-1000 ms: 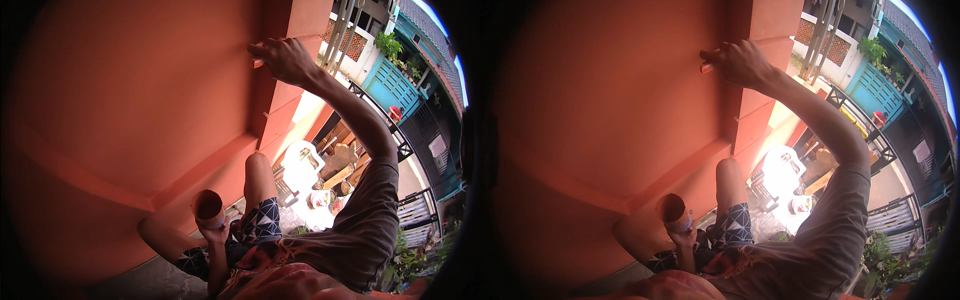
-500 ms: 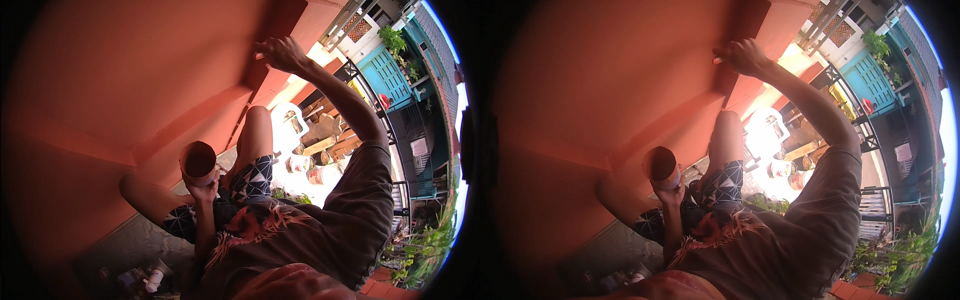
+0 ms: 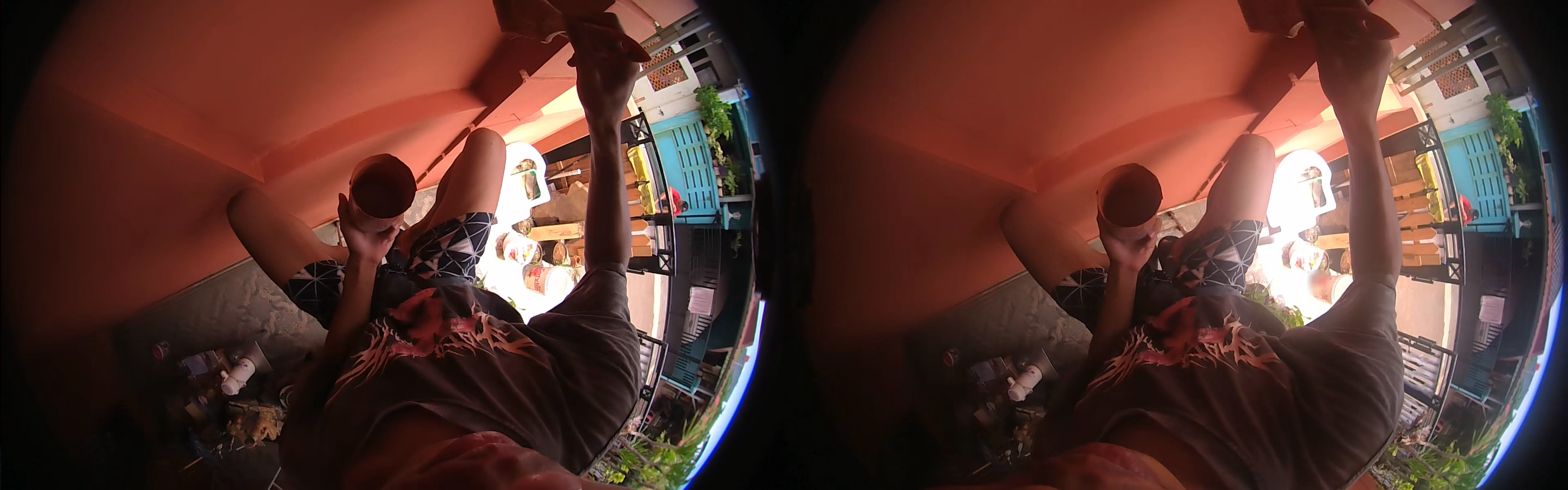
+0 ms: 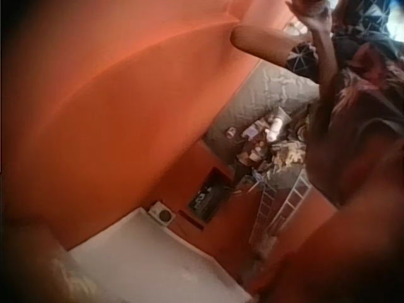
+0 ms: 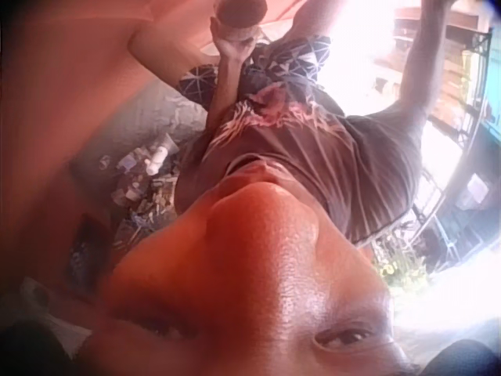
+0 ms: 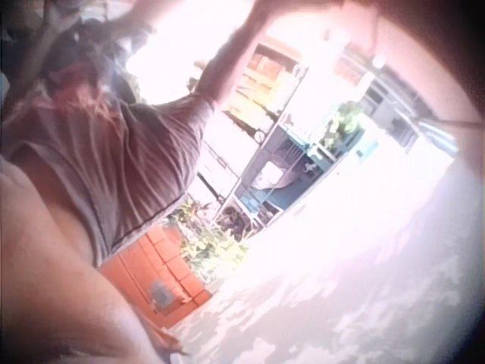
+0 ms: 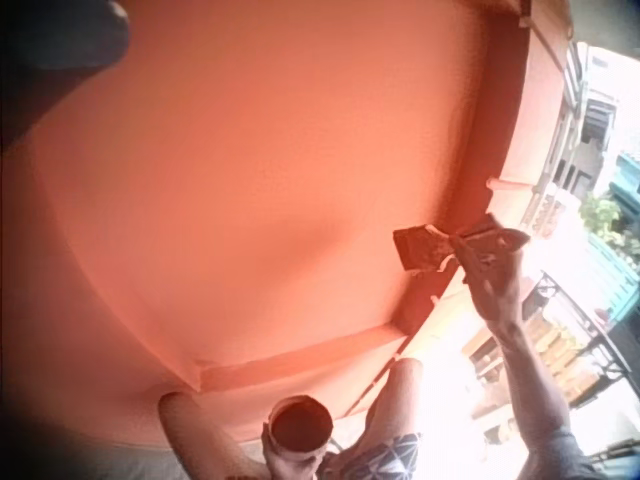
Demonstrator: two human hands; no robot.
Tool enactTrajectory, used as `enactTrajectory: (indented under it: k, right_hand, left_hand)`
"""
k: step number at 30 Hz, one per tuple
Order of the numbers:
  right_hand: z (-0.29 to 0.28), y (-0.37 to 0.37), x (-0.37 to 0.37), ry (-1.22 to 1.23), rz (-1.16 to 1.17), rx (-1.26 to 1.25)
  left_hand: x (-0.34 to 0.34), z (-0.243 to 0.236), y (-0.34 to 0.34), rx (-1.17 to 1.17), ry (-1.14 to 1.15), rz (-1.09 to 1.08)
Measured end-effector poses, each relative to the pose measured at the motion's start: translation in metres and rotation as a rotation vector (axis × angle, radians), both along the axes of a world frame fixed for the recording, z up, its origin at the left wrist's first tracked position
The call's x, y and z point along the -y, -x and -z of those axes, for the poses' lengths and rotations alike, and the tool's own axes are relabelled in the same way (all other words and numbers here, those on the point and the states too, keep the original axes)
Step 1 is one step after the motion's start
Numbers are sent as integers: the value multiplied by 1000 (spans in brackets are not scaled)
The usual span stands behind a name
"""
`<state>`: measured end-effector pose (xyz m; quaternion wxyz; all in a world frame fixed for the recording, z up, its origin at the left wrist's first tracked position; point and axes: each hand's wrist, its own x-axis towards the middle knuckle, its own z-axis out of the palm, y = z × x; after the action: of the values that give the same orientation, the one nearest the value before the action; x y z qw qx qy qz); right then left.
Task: The person paints a ceiling with reddish-orange paint using a brush and a small container. They repeatedly dip the brush into the container and apply paint to the ceiling surface, working along edges and seams.
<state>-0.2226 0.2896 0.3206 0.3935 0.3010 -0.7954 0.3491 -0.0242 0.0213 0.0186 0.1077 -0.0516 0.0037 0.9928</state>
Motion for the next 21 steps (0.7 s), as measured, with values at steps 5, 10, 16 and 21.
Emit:
enactTrajectory:
  k: [5, 10, 16, 21]
  right_hand:
    - [23, -91, 55, 634, -233, 434]
    - [62, -124, 62, 680, -273, 648]
    - [82, -129, 55, 600, -334, 746]
    - [65, -127, 58, 578, -348, 713]
  left_hand:
    - [0, -18, 2, -76, -23, 35]
    - [1, -19, -4, -39, 30, 69]
    - [-1, -43, -6, 196, 114, -19]
    - [8, -12, -6, -46, 5, -3]
